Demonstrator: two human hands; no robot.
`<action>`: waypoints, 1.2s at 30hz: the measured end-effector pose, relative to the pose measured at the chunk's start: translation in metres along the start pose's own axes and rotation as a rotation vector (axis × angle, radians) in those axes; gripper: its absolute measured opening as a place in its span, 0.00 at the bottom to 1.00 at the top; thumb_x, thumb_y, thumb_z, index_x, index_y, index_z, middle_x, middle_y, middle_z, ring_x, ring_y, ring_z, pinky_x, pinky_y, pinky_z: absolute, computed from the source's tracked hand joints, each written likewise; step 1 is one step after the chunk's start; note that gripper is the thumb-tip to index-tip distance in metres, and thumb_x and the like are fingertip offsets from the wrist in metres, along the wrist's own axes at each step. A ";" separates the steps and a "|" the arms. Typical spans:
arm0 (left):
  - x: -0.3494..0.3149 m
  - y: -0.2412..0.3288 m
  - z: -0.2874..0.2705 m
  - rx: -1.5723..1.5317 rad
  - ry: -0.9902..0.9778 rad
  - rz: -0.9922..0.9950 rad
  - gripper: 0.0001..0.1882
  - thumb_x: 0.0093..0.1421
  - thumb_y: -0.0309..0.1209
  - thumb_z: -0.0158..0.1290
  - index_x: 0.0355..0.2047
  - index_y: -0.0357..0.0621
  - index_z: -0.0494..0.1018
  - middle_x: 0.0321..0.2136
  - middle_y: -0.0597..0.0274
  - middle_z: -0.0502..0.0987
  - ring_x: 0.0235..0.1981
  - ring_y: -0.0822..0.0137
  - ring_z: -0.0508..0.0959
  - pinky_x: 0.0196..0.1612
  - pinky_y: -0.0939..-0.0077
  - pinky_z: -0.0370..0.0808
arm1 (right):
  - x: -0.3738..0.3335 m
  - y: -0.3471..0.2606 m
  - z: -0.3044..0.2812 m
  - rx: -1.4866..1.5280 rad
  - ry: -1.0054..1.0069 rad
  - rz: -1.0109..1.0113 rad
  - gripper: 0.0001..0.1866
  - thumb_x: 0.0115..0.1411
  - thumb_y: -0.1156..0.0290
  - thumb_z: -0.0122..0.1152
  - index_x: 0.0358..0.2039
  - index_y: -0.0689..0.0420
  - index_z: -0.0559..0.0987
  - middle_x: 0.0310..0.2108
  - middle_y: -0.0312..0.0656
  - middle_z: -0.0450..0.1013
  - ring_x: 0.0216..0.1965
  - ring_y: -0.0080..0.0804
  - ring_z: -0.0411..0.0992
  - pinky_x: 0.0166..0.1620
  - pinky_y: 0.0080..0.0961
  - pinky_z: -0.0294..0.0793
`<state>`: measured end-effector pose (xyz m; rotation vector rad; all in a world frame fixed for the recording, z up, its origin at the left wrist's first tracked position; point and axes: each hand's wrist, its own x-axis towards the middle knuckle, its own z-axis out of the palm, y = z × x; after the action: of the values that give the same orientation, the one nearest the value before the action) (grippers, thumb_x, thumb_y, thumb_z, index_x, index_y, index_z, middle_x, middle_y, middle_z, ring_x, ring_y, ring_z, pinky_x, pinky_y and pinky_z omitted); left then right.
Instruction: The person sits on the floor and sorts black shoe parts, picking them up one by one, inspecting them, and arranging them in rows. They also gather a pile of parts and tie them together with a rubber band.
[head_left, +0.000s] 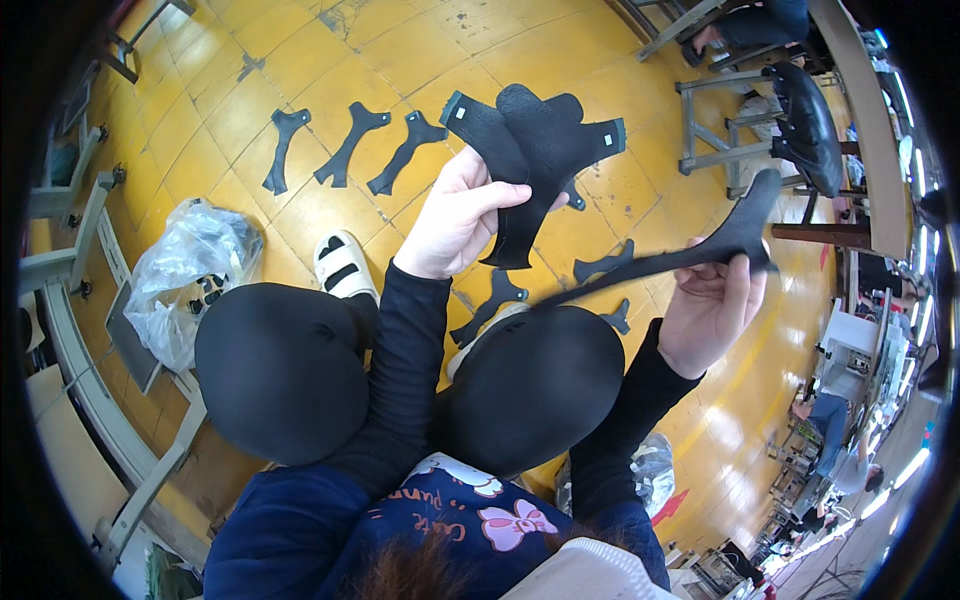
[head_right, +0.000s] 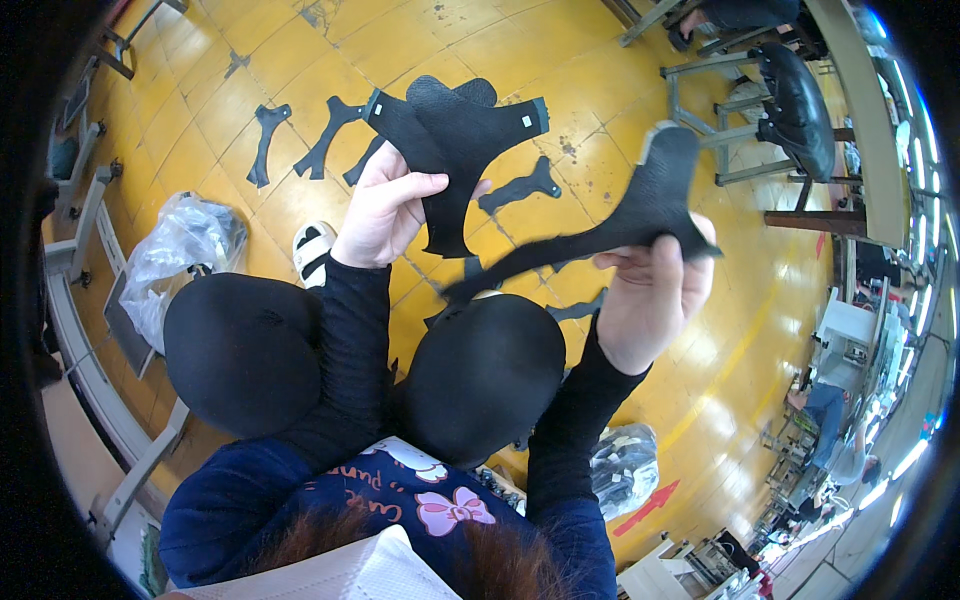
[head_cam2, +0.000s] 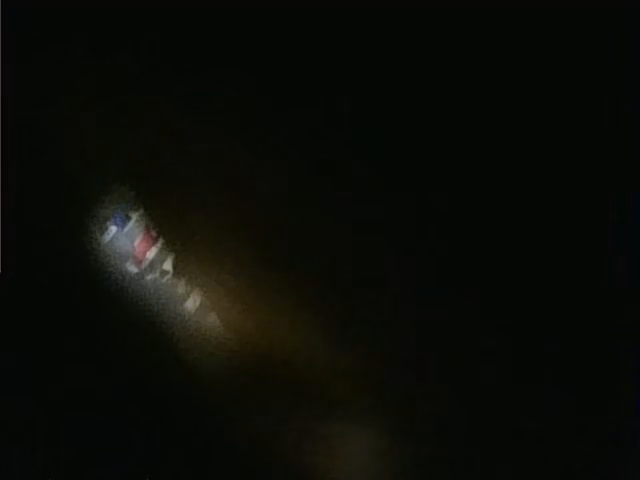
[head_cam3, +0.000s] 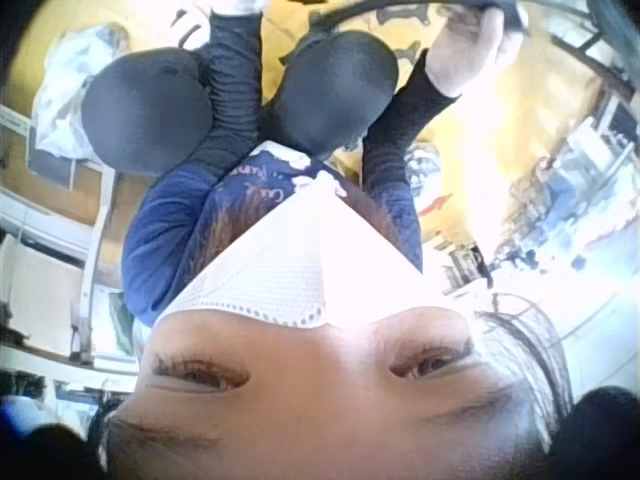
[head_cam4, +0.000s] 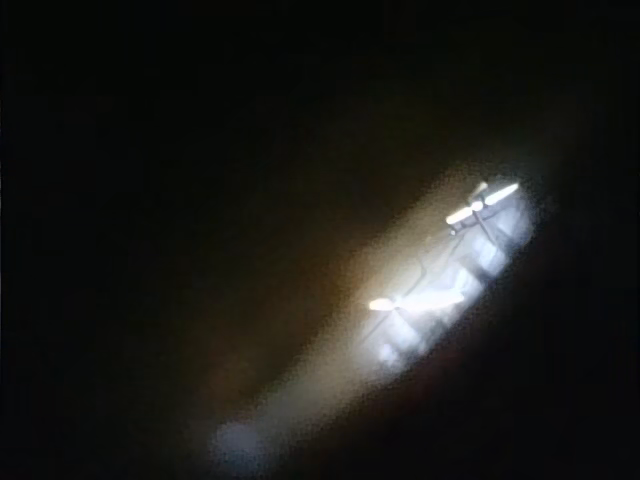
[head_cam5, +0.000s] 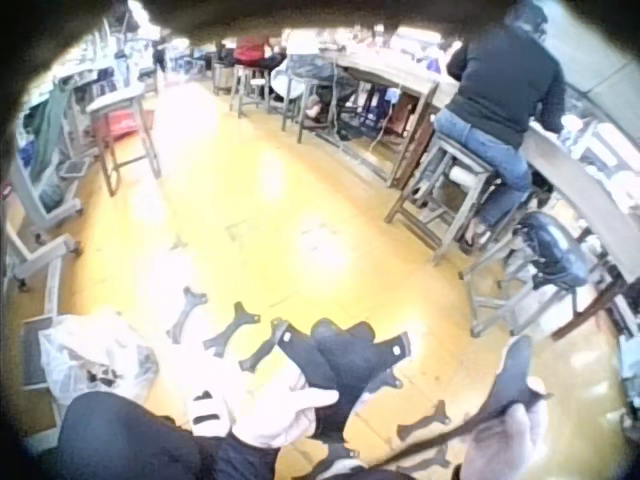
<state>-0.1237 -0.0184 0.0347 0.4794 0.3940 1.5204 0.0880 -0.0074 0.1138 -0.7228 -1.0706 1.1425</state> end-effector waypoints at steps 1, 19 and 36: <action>-0.001 -0.001 0.005 -0.016 0.004 -0.005 0.28 0.53 0.12 0.44 0.55 0.35 0.58 0.52 0.52 0.68 0.53 0.57 0.70 0.54 0.56 0.70 | -0.001 -0.010 0.012 0.026 -0.016 0.130 0.09 0.60 0.78 0.49 0.41 0.65 0.69 0.30 0.47 0.75 0.23 0.31 0.76 0.28 0.22 0.77; -0.030 0.009 0.049 0.094 0.019 -0.049 0.28 0.49 0.13 0.55 0.51 0.33 0.61 0.47 0.56 0.71 0.47 0.69 0.74 0.50 0.76 0.72 | -0.016 -0.008 0.041 -0.379 -0.084 0.202 0.12 0.55 0.81 0.59 0.39 0.66 0.69 0.28 0.45 0.75 0.25 0.26 0.76 0.31 0.18 0.77; -0.027 0.007 0.046 0.202 0.023 -0.039 0.28 0.48 0.13 0.55 0.51 0.33 0.63 0.46 0.57 0.72 0.46 0.69 0.73 0.49 0.77 0.71 | -0.017 -0.010 0.041 -0.428 -0.092 0.229 0.21 0.56 0.81 0.56 0.50 0.69 0.66 0.29 0.48 0.75 0.27 0.27 0.76 0.32 0.18 0.77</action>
<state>-0.1055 -0.0477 0.0759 0.6095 0.5752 1.4561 0.0527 -0.0290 0.1316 -1.1613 -1.3563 1.1596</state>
